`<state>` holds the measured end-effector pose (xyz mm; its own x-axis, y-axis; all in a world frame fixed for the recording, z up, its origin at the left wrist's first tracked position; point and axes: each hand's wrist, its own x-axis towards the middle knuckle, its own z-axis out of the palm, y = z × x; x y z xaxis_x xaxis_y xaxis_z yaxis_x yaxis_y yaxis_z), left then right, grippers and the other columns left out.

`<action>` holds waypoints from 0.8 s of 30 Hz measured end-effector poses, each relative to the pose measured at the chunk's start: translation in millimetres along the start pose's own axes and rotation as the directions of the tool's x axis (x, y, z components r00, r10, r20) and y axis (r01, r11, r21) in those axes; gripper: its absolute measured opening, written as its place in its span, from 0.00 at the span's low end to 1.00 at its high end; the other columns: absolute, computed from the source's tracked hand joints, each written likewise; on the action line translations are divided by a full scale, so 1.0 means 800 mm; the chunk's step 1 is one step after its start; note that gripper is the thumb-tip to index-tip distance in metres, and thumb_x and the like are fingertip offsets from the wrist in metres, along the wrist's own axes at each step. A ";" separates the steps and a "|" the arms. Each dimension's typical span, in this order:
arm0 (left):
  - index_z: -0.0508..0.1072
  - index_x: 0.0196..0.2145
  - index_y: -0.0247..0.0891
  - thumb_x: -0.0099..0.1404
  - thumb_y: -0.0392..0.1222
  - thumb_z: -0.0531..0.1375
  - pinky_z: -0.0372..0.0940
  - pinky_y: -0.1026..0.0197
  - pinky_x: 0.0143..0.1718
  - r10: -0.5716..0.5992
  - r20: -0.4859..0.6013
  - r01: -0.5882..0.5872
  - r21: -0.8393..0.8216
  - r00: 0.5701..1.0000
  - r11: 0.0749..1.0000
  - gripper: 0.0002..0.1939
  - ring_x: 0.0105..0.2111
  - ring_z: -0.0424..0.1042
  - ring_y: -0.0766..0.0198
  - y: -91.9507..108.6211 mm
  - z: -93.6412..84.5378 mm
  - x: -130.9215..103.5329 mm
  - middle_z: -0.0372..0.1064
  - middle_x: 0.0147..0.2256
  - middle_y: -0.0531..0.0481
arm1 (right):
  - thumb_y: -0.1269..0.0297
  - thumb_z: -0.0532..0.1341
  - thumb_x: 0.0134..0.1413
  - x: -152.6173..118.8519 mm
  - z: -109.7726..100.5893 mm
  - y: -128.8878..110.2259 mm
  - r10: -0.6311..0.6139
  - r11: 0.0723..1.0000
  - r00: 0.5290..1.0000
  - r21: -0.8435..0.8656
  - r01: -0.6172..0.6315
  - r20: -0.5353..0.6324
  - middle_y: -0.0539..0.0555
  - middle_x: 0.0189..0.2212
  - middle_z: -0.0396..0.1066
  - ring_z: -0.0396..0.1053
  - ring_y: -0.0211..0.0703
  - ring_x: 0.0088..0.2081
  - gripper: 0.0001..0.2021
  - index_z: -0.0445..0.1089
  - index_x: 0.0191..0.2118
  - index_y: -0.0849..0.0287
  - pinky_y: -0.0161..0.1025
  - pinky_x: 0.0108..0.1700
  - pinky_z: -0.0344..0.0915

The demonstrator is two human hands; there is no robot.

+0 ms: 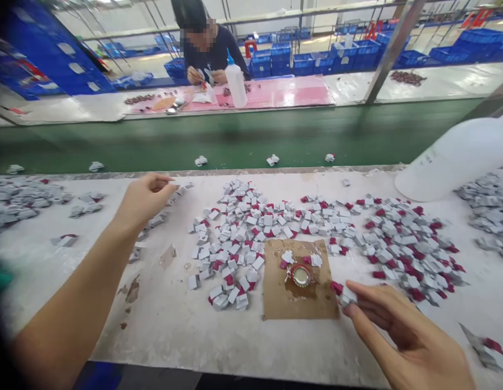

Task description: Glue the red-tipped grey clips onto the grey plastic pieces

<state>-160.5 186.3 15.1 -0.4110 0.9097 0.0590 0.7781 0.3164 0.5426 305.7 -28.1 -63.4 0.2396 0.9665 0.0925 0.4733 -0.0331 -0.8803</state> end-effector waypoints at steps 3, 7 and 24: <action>0.83 0.47 0.44 0.63 0.48 0.66 0.79 0.50 0.60 0.002 0.032 -0.001 -0.035 0.999 0.999 0.15 0.50 0.85 0.52 -0.014 -0.009 -0.065 0.87 0.47 0.51 | 0.54 0.77 0.68 0.003 0.018 -0.044 -0.094 0.994 0.995 0.054 0.092 0.045 0.51 0.43 0.89 0.90 0.49 0.39 0.08 0.91 0.50 0.42 0.35 0.44 0.90; 0.84 0.43 0.47 0.60 0.54 0.69 0.82 0.49 0.47 -0.092 0.061 0.091 0.011 0.994 0.996 0.16 0.47 0.86 0.44 -0.057 -0.003 -0.142 0.87 0.43 0.48 | 0.62 0.73 0.74 0.007 0.032 -0.059 -0.149 0.988 0.982 0.050 0.144 0.116 0.51 0.49 0.89 0.89 0.45 0.46 0.12 0.89 0.57 0.40 0.33 0.46 0.88; 0.86 0.44 0.45 0.68 0.61 0.66 0.78 0.49 0.41 -0.017 0.136 0.029 -0.089 0.991 0.996 0.19 0.38 0.81 0.49 -0.069 0.009 -0.211 0.84 0.41 0.44 | 0.61 0.73 0.75 0.011 0.040 -0.057 -0.177 0.984 0.973 0.022 0.176 0.146 0.48 0.50 0.88 0.86 0.43 0.47 0.11 0.88 0.57 0.38 0.35 0.49 0.84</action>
<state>-130.6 17.0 -30.7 -0.3560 0.9322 -0.0646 0.7206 0.3179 0.6161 259.4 -10.4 -37.3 0.0252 0.9837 0.1782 0.4897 0.1433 -0.8600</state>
